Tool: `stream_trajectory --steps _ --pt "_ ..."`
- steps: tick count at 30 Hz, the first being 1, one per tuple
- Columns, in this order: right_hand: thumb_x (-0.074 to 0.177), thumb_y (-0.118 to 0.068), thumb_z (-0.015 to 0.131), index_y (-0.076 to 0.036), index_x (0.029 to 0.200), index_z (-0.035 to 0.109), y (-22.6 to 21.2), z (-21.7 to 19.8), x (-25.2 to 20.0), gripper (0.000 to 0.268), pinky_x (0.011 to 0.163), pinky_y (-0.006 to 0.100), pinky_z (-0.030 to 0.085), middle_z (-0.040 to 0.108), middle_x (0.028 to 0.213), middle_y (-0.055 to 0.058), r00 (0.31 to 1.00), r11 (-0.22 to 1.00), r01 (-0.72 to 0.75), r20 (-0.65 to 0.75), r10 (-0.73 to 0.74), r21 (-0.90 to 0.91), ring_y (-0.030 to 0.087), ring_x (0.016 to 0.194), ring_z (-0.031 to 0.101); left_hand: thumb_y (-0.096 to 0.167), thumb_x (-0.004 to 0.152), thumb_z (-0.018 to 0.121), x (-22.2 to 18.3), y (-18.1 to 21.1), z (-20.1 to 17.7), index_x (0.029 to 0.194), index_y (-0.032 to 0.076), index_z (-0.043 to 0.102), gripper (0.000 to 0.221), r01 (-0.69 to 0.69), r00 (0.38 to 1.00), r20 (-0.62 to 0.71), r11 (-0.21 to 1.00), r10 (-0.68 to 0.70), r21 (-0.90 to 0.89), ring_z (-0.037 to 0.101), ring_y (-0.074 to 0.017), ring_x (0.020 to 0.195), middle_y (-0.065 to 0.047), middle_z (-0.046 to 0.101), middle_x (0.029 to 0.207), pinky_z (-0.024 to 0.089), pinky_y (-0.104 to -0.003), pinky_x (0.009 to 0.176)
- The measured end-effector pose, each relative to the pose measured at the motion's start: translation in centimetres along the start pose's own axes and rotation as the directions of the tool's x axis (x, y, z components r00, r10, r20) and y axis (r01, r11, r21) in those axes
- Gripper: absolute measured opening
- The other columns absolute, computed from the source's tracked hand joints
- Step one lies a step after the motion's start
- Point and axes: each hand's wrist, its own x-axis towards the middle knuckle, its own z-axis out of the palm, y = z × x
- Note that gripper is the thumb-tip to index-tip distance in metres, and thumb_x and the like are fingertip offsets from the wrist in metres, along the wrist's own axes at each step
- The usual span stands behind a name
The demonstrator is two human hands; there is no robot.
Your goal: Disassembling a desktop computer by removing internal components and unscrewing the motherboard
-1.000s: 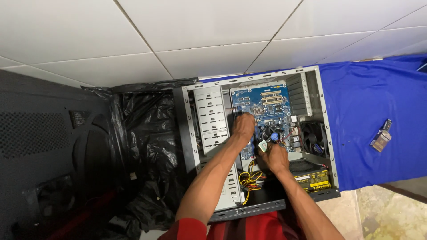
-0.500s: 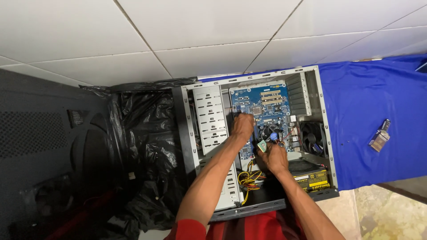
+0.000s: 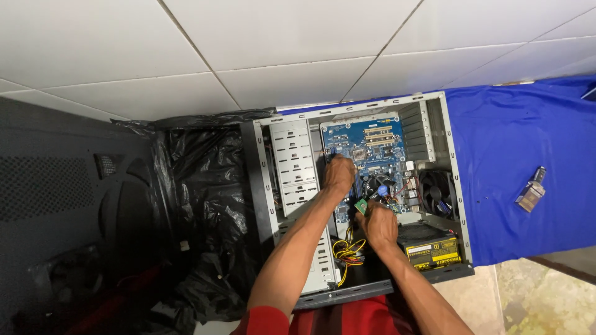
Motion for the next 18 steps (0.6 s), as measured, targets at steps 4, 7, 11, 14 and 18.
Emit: stream_trajectory --steps 4,7,11,14,18 --pt "0.088 -0.031 0.074 -0.007 0.102 0.073 0.6 0.9 0.3 0.028 0.096 0.055 0.058 0.077 0.101 0.022 1.000 1.000 0.016 -0.010 -0.017 -0.015 0.045 0.107 0.072 0.022 0.095 0.069 0.9 -0.9 1.3 0.109 0.011 0.073 0.019 0.083 0.997 0.013 0.994 -0.082 -0.072 0.066 -0.0398 0.124 -0.017 0.071 0.121 0.056 -0.050 0.102" --pt "0.088 -0.035 0.073 -0.010 0.103 0.074 1.4 1.6 1.2 0.029 0.094 0.053 0.060 0.077 0.101 0.020 1.000 0.999 0.016 0.016 -0.015 -0.046 0.043 0.107 0.073 0.021 0.093 0.071 2.2 -1.7 2.4 0.105 0.012 0.072 0.015 0.046 0.998 -0.038 0.998 -0.047 -0.036 0.069 -0.0391 0.117 -0.015 0.072 0.117 0.059 -0.048 0.097" --pt "0.089 -0.036 0.073 -0.011 0.106 0.074 2.3 1.8 2.1 0.030 0.091 0.053 0.061 0.077 0.101 0.020 1.000 0.999 -0.014 0.019 0.015 -0.045 0.044 0.106 0.073 0.019 0.092 0.071 2.1 -2.0 2.5 0.109 0.011 0.071 0.019 0.016 0.999 -0.035 0.996 -0.020 -0.092 0.066 -0.0399 0.122 -0.016 0.070 0.123 0.058 -0.051 0.100" --pt "0.089 -0.036 0.074 -0.013 0.111 0.075 3.3 2.9 3.5 0.032 0.090 0.054 0.061 0.077 0.102 0.021 0.998 0.998 -0.057 0.025 0.058 -0.039 0.044 0.107 0.073 0.018 0.093 0.071 1.2 -1.6 1.9 0.110 0.010 0.071 0.019 -0.016 0.999 -0.052 0.999 0.014 -0.031 0.067 -0.0411 0.121 -0.016 0.068 0.122 0.058 -0.053 0.100" --pt "0.084 -0.018 0.075 -0.004 0.110 0.079 2.2 2.2 4.2 0.030 0.088 0.056 0.061 0.077 0.101 0.027 0.988 0.989 -0.149 0.050 0.149 0.001 0.047 0.108 0.072 0.015 0.088 0.077 -1.9 2.8 -2.0 0.120 -0.001 0.069 0.037 0.052 0.999 -0.021 0.993 -0.050 0.104 0.067 -0.0428 0.121 -0.023 0.070 0.125 0.059 -0.051 0.099"
